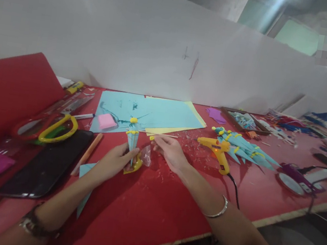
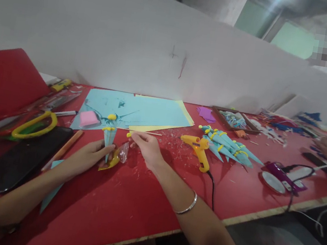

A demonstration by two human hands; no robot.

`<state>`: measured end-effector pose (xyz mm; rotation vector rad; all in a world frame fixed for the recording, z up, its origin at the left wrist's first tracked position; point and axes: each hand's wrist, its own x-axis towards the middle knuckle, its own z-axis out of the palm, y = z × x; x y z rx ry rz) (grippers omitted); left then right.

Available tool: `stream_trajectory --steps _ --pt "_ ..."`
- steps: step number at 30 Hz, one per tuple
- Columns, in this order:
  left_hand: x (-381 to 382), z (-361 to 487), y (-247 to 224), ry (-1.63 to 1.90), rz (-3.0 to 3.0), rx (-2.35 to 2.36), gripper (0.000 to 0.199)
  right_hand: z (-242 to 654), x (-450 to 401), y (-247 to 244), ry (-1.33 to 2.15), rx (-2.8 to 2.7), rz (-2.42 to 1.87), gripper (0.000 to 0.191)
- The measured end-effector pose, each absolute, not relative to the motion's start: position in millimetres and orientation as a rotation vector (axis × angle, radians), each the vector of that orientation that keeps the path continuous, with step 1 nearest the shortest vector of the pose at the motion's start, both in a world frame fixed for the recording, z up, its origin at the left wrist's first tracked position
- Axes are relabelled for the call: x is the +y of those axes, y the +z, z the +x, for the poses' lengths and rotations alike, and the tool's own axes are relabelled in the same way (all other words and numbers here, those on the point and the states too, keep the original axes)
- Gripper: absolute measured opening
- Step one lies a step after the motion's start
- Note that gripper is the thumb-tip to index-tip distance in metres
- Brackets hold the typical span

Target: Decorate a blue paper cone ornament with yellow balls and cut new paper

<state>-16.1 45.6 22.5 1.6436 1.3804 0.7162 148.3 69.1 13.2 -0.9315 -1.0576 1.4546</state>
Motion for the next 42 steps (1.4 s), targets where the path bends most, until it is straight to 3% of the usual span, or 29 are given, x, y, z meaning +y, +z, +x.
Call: stream_trajectory --steps 18,23,42 --pt "43.9 -16.4 24.7 0.706 1.651 1.350 0.035 147.5 67.2 13.1 1.403 -1.127 -0.919 0.024" --pt "44.8 -16.3 23.4 0.706 1.644 1.371 0.035 147.2 68.4 11.6 1.426 -1.092 -0.939 0.014" --pt "45.1 -16.2 23.4 0.693 1.651 1.368 0.036 146.8 68.6 13.3 1.445 -1.008 -0.945 0.016"
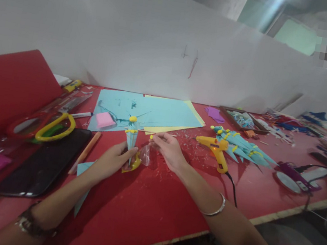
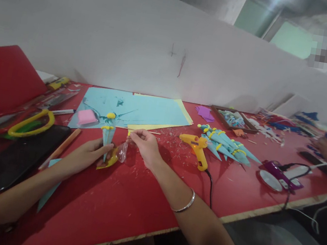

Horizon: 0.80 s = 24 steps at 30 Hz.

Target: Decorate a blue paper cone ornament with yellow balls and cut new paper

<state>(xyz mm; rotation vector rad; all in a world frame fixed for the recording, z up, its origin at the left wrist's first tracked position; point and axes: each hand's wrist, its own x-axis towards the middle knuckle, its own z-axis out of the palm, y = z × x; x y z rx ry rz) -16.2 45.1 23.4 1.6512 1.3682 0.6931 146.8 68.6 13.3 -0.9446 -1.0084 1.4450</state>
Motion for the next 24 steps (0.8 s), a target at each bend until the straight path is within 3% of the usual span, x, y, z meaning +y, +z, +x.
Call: stream_trajectory --steps 17,24 --pt "45.3 -15.0 23.3 0.695 1.656 1.361 0.037 151.9 71.8 12.6 1.376 -0.963 -0.888 0.030" --pt "46.1 -16.2 23.0 0.697 1.681 1.367 0.034 149.9 72.2 14.3 1.381 -0.891 -0.882 0.016"
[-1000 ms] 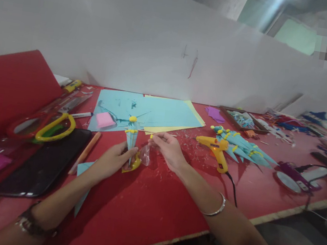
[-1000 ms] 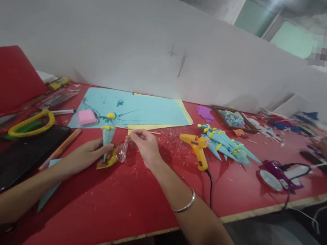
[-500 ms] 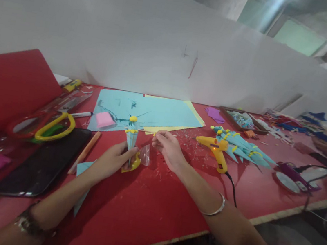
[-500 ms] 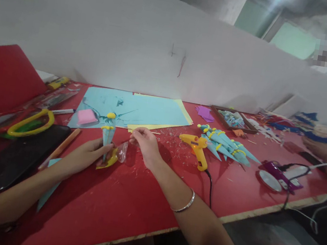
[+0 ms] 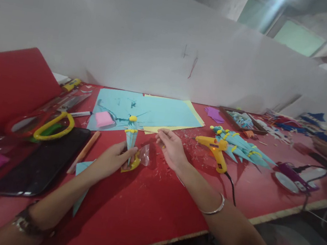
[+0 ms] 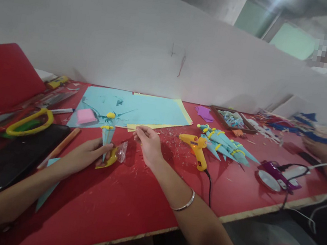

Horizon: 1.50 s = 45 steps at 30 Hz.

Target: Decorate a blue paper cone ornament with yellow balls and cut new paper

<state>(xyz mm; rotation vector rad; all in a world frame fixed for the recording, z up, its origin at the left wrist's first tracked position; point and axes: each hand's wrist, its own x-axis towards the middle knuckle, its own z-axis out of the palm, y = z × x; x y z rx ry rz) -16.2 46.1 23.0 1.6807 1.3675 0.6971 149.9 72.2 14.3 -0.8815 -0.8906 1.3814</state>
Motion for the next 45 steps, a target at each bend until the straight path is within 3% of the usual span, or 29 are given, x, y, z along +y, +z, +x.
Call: stream_trajectory --steps 7,21,27,32,37,42,45 --pt "45.0 -15.1 25.8 0.685 1.683 1.366 0.033 153.5 76.3 10.7 1.413 -0.836 -0.895 0.010" --pt "47.4 -17.2 20.7 0.636 1.760 1.390 0.038 161.2 81.2 7.9 0.880 -1.824 -1.186 0.015" --pt "48.2 -17.0 20.8 0.639 1.781 1.380 0.036 178.3 59.8 45.7 0.639 -2.346 -1.297 0.011" --pt "48.9 -16.3 20.1 0.658 1.802 1.362 0.035 191.0 18.7 73.0 0.282 -2.426 -1.505 0.004" --pt "47.4 -16.6 22.1 0.655 1.801 1.400 0.033 194.9 -11.7 53.6 0.335 -2.576 -1.524 0.016" --pt "46.5 -16.5 23.6 0.641 1.818 1.389 0.032 188.5 -22.7 28.5 0.463 -2.465 -1.556 0.003" --pt "46.7 -15.7 24.4 0.637 1.804 1.427 0.032 186.9 -22.9 27.6 0.491 -2.444 -1.519 0.011"
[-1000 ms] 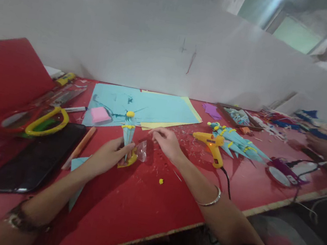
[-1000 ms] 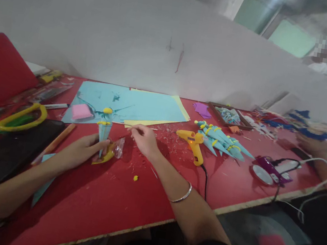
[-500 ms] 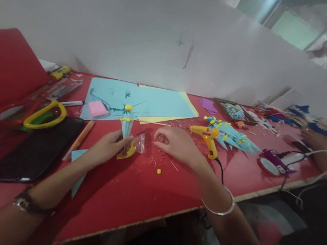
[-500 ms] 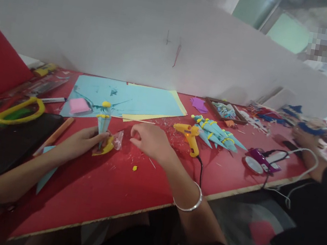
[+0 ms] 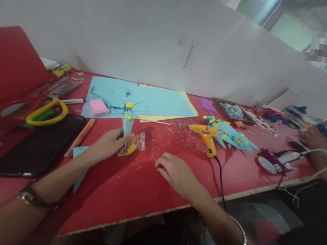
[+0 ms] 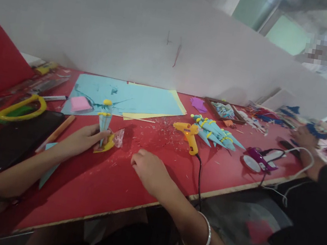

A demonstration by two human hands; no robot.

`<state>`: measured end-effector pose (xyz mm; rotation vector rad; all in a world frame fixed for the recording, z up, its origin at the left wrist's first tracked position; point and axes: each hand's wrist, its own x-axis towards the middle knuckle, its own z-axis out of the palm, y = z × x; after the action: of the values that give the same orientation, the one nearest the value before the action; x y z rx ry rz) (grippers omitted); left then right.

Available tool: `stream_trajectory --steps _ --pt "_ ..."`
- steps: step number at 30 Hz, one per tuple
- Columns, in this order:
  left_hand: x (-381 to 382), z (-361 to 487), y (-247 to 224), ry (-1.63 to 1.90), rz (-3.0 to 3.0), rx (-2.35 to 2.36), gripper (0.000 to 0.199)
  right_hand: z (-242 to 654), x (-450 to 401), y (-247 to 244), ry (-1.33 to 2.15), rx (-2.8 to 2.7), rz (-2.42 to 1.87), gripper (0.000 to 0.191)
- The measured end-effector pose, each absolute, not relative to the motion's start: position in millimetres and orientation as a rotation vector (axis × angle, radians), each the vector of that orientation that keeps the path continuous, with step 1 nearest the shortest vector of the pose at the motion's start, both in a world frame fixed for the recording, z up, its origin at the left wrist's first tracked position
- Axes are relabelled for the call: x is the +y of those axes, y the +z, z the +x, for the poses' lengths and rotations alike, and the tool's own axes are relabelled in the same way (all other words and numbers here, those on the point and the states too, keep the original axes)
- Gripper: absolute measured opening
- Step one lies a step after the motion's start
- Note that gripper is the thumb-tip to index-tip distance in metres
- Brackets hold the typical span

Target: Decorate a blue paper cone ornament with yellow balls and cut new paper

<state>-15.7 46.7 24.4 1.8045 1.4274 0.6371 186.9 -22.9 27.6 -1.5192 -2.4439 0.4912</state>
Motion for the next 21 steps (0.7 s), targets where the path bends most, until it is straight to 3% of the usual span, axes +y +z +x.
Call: stream_trajectory --steps 8,14,21 --pt "45.4 -14.2 26.8 0.662 1.790 1.401 0.031 189.0 -18.6 32.3 0.471 -2.518 -1.397 0.021" --pt "45.8 -16.1 23.4 0.654 1.788 1.396 0.029 185.4 -20.2 24.8 0.551 -2.409 -1.534 0.005" --pt "44.0 -16.5 22.1 0.673 1.762 1.347 0.032 190.3 -18.7 39.5 0.568 -2.266 -1.414 0.012"
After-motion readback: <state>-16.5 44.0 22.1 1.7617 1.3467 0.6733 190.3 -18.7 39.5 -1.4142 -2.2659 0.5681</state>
